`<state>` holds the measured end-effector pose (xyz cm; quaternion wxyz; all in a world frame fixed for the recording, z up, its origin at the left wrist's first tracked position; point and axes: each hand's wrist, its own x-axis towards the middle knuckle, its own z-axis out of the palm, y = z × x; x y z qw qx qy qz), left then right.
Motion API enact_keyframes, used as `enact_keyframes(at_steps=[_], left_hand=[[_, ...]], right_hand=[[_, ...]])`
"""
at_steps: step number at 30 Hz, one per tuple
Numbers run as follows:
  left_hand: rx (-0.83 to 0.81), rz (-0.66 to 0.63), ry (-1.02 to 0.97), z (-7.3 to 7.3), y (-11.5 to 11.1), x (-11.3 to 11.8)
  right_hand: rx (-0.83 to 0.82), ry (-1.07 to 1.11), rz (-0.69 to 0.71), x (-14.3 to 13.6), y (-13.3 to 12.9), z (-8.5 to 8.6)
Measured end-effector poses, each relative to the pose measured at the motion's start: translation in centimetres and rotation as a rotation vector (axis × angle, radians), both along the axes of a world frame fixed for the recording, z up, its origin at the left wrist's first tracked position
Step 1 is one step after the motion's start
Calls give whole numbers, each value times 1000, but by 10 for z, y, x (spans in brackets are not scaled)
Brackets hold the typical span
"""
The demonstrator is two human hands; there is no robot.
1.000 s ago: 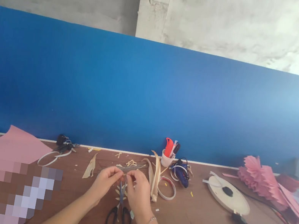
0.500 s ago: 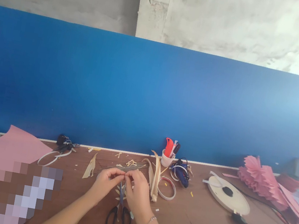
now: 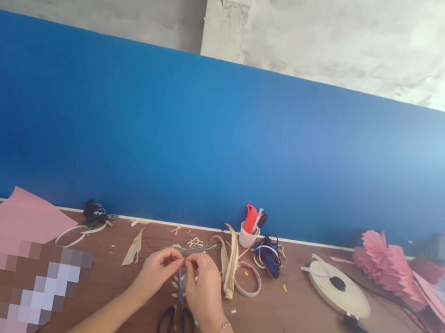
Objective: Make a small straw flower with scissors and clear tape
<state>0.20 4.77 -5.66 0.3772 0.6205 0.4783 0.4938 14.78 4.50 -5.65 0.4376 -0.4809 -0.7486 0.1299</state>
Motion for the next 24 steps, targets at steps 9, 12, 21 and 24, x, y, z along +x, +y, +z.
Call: enact_keyframes(at_steps=[9, 12, 21, 24], left_hand=[[-27, 51, 42, -5, 7, -4], [-21, 35, 34, -3, 5, -2], [-5, 27, 27, 0, 3, -1], [4, 40, 30, 1, 3, -2]], right_hand=[[58, 6, 1, 3, 1, 5], [139, -57, 12, 2, -1, 7], [186, -183, 15, 3, -1, 8], [168, -153, 5, 3, -1, 7]])
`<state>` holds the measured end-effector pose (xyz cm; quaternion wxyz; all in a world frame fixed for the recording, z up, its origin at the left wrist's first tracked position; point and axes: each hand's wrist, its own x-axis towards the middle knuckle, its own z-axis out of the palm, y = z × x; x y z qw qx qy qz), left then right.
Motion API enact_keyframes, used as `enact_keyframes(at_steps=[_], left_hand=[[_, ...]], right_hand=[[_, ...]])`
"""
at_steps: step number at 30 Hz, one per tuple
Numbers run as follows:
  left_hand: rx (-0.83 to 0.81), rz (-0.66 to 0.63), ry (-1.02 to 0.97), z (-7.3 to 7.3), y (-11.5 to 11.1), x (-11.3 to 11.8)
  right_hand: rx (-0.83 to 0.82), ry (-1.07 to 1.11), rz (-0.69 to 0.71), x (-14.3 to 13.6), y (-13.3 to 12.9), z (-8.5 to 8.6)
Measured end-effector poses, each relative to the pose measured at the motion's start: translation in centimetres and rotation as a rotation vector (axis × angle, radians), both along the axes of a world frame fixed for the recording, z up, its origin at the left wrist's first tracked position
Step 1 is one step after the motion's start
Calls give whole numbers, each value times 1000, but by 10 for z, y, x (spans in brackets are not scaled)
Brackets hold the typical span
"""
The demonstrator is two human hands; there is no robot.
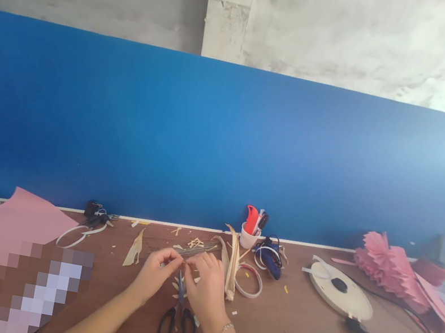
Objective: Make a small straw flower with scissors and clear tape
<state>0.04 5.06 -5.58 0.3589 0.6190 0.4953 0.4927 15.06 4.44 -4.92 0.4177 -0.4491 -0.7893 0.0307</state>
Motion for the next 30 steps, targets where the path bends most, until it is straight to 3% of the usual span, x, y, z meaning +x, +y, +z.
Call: enact_keyframes(at_steps=[10, 18, 25, 30], left_hand=[[-16, 11, -26, -3, 2, -1], [25, 59, 67, -7, 1, -3], [284, 19, 112, -6, -2, -3], [307, 60, 291, -7, -2, -1]], right_hand=[[-66, 64, -24, 1, 2, -2], [-52, 32, -69, 4, 2, 0], [-58, -1, -53, 3, 2, 1], [-29, -32, -25, 2, 1, 0]])
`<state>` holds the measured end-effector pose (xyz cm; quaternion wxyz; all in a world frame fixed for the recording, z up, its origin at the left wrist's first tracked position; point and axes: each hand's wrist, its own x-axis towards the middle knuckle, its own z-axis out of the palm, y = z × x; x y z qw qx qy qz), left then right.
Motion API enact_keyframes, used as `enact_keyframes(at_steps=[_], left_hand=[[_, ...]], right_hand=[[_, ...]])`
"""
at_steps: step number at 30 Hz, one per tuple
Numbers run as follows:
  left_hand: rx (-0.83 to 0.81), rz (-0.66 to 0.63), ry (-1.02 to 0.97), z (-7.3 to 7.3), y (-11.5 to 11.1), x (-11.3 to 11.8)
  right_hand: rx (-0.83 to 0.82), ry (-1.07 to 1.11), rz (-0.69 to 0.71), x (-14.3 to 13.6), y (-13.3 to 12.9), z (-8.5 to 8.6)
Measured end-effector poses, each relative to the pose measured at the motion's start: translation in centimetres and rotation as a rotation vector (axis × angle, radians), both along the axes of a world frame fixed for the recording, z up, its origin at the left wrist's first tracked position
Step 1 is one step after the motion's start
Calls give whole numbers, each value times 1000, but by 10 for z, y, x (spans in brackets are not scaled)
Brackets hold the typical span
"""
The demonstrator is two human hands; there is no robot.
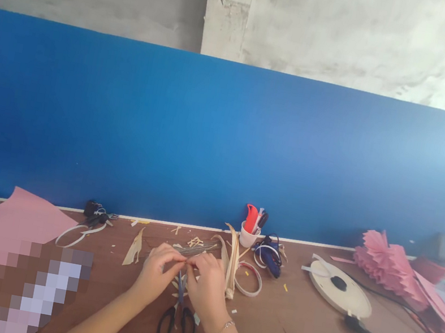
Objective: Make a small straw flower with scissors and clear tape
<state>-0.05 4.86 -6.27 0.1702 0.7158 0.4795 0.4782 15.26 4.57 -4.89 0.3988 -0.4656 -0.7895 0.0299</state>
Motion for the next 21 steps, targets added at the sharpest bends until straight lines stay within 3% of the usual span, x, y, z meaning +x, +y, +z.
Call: enact_keyframes(at_steps=[8, 21], left_hand=[[25, 35, 134, 4, -5, -2], [-33, 89, 60, -5, 2, -2]], right_hand=[[-32, -16, -15, -1, -2, 3], [-6, 6, -8, 2, 2, 0]])
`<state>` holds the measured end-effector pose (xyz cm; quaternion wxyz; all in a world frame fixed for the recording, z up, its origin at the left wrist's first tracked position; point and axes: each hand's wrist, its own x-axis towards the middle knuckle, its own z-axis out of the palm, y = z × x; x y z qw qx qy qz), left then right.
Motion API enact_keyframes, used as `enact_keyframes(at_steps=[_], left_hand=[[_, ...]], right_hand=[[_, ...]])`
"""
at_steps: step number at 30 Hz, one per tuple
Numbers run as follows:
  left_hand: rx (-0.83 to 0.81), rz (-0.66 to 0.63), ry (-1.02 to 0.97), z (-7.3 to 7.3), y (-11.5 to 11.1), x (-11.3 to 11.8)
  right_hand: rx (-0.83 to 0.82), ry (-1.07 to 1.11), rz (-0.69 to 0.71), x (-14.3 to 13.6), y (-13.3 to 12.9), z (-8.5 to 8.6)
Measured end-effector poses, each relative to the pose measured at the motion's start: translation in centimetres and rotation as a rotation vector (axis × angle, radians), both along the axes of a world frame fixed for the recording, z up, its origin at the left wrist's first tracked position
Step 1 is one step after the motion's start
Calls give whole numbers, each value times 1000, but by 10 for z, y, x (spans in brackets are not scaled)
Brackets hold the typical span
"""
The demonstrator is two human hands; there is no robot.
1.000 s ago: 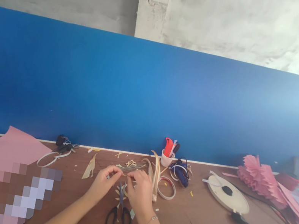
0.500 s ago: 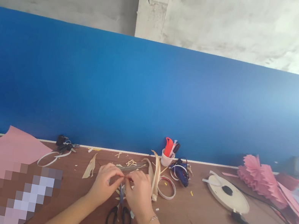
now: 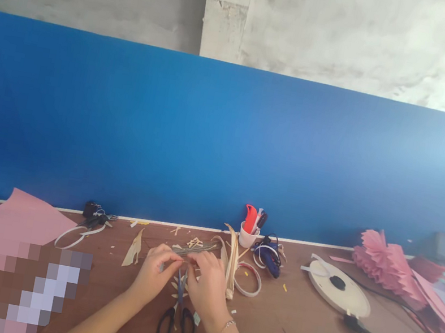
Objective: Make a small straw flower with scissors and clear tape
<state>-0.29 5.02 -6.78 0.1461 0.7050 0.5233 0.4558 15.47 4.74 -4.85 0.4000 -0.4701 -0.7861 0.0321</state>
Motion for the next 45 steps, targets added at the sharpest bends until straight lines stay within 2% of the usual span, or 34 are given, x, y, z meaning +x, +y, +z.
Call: enact_keyframes(at_steps=[10, 20, 29, 34, 39, 45], left_hand=[[-9, -52, 79, 1, -1, 0], [17, -17, 42, 2, -1, 0], [82, -42, 8, 0, 0, 0], [119, -69, 72, 5, -5, 1], [179, -18, 161, 10, -11, 3], [257, 22, 203, 10, -12, 4]], right_hand=[[135, -60, 71, -3, -5, 4], [59, 35, 39, -2, -2, 0], [44, 4, 52, 0, -1, 0], [33, 7, 62, -2, -1, -2], [9, 23, 38, -3, -1, -4], [-19, 1, 49, -4, -3, -3]])
